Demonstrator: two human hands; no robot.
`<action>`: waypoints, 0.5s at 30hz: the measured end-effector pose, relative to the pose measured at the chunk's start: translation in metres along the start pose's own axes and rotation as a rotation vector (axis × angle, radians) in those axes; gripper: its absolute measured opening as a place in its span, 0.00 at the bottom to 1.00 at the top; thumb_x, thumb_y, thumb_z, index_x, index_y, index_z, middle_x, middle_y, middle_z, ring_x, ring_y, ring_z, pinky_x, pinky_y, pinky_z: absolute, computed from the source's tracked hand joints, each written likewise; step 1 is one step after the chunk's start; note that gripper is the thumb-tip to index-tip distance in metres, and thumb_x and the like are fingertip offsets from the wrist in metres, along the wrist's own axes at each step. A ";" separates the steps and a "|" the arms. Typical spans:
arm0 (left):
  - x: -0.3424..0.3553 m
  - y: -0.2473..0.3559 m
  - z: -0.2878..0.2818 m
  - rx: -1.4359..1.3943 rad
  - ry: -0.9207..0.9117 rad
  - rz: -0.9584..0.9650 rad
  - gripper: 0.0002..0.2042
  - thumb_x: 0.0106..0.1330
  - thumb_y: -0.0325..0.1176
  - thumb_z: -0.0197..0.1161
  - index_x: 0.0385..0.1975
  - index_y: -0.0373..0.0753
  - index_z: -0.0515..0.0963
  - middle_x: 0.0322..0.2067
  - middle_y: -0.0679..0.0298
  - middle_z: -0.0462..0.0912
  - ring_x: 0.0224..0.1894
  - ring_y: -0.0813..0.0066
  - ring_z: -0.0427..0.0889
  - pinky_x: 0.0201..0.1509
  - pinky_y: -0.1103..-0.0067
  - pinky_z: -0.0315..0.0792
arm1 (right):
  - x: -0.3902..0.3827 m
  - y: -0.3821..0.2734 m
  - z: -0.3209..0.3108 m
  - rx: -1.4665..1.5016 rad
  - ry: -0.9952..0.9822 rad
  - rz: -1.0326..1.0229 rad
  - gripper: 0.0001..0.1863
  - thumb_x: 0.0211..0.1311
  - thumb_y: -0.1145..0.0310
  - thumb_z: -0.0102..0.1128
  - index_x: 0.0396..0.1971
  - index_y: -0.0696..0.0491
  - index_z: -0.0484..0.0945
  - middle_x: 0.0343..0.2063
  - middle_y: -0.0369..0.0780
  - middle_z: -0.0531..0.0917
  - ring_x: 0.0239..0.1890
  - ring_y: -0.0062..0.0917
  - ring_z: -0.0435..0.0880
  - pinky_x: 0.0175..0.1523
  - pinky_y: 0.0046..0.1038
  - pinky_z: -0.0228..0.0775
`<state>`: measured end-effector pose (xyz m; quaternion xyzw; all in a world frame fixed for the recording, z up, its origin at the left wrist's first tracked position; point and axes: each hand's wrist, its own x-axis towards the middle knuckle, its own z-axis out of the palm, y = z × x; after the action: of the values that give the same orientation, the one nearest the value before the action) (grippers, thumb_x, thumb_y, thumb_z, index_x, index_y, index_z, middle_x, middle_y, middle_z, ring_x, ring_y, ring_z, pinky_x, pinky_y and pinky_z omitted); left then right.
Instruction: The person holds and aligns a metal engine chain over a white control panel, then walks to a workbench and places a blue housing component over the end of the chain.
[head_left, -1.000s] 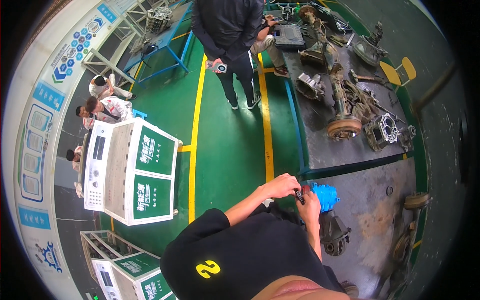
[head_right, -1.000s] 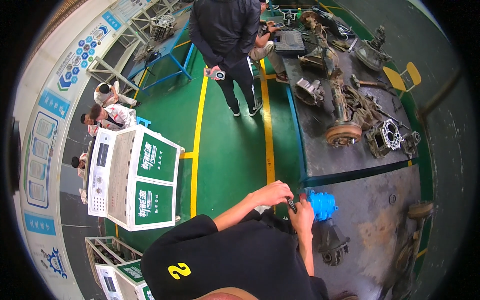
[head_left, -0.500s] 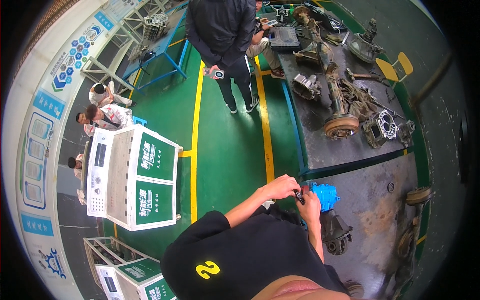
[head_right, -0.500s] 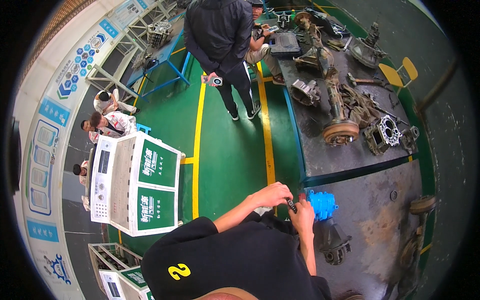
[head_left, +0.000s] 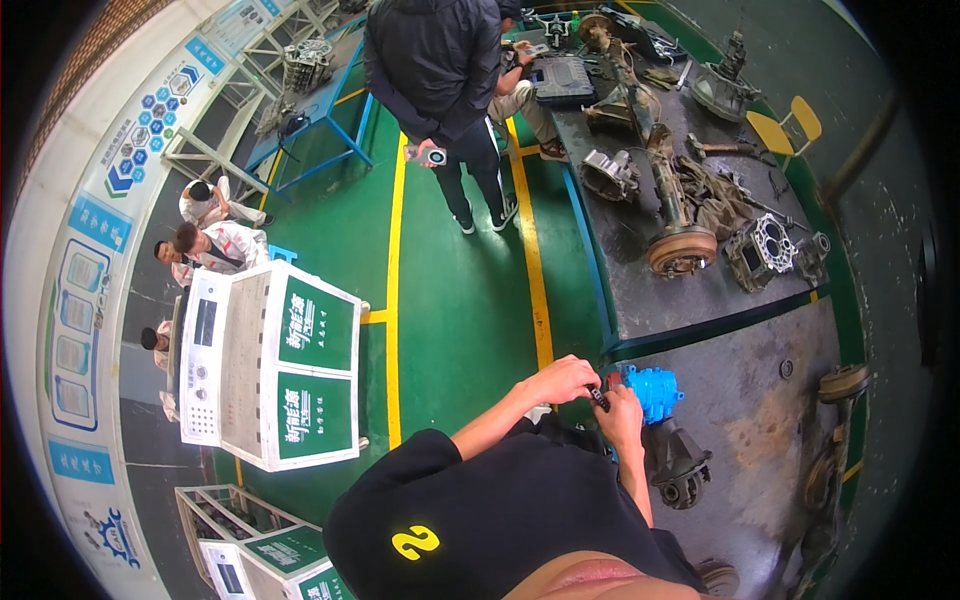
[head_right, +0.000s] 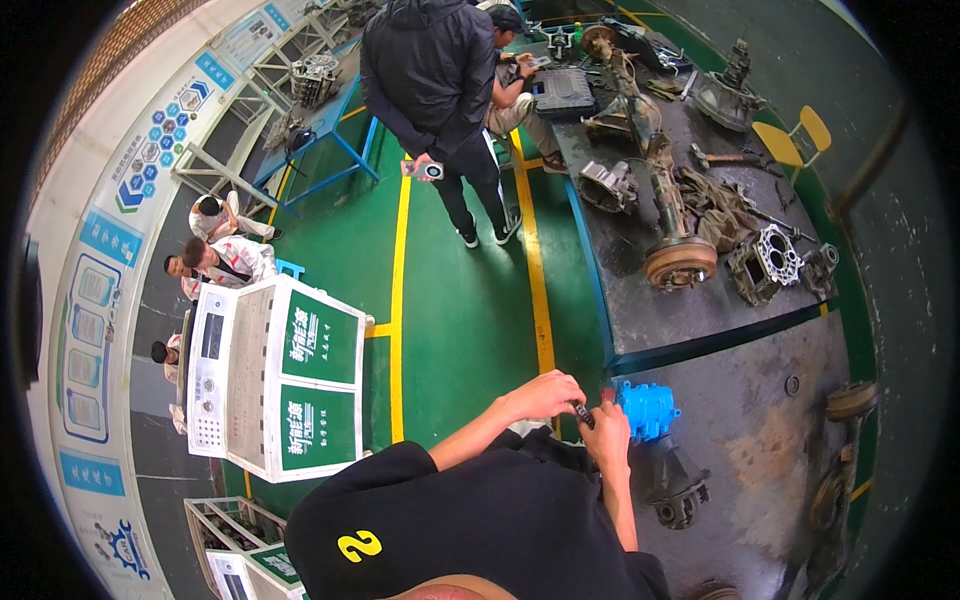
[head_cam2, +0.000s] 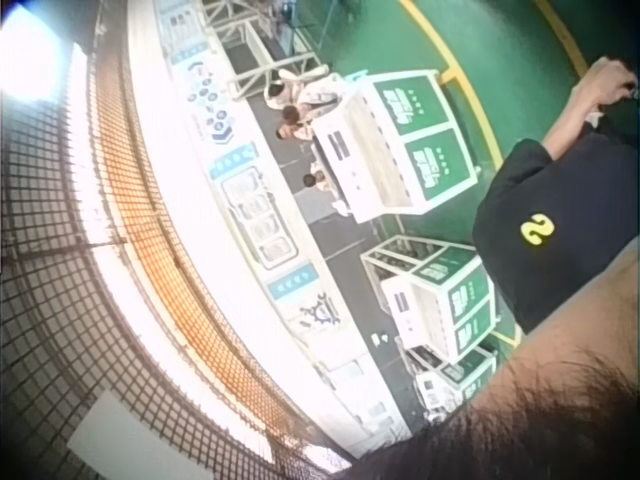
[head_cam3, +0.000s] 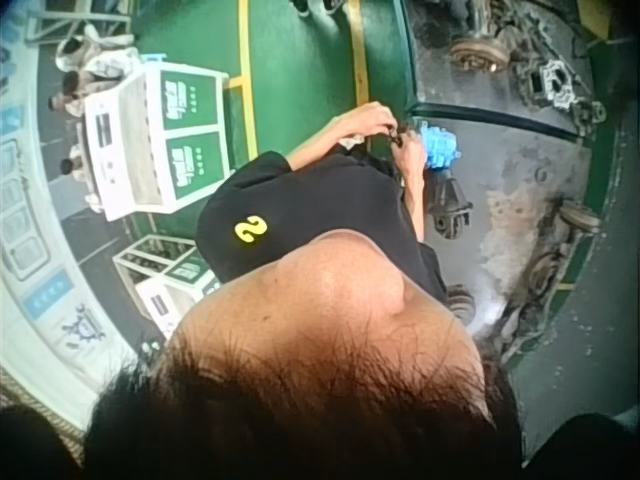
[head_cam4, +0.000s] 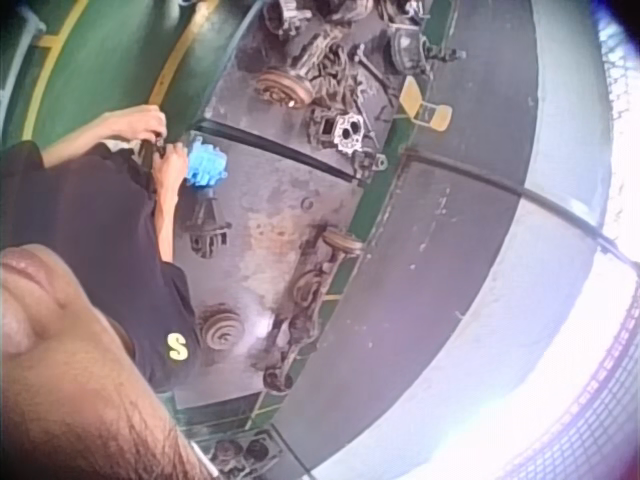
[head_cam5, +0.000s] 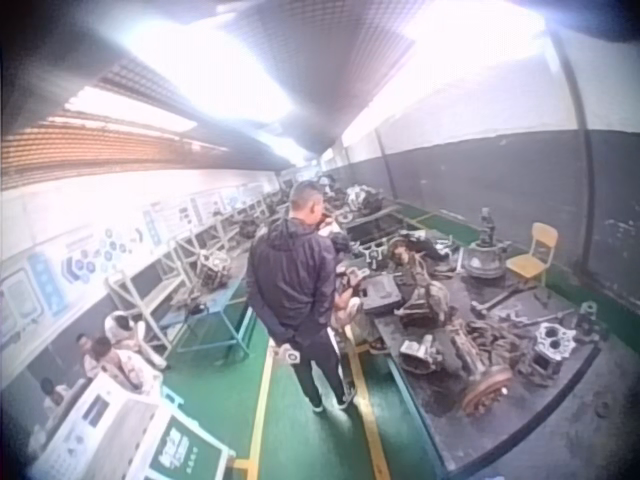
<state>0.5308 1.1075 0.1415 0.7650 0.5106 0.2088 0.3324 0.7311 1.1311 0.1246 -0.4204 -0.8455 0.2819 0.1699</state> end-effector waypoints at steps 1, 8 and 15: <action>0.000 0.000 0.000 -0.004 0.001 0.001 0.11 0.57 0.35 0.65 0.38 0.40 0.79 0.35 0.64 0.81 0.45 0.66 0.77 0.53 0.70 0.65 | 0.000 0.000 0.000 0.005 -0.002 0.002 0.11 0.44 0.67 0.67 0.20 0.59 0.77 0.25 0.45 0.75 0.33 0.41 0.75 0.38 0.40 0.67; 0.000 0.000 0.001 0.021 0.002 0.005 0.11 0.56 0.36 0.65 0.38 0.40 0.79 0.35 0.64 0.81 0.45 0.66 0.77 0.53 0.71 0.65 | 0.000 0.003 0.004 -0.012 -0.004 -0.007 0.10 0.43 0.68 0.67 0.20 0.59 0.77 0.26 0.45 0.76 0.34 0.41 0.75 0.38 0.40 0.67; 0.002 0.003 0.000 0.027 0.080 0.031 0.09 0.55 0.34 0.66 0.34 0.40 0.80 0.31 0.61 0.81 0.42 0.64 0.77 0.52 0.69 0.65 | -0.002 0.004 0.006 -0.049 0.005 -0.011 0.10 0.45 0.68 0.67 0.19 0.58 0.78 0.25 0.45 0.76 0.33 0.41 0.75 0.37 0.40 0.67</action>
<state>0.5332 1.1086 0.1435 0.7684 0.5142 0.2374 0.2979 0.7316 1.1296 0.1179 -0.4205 -0.8541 0.2591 0.1630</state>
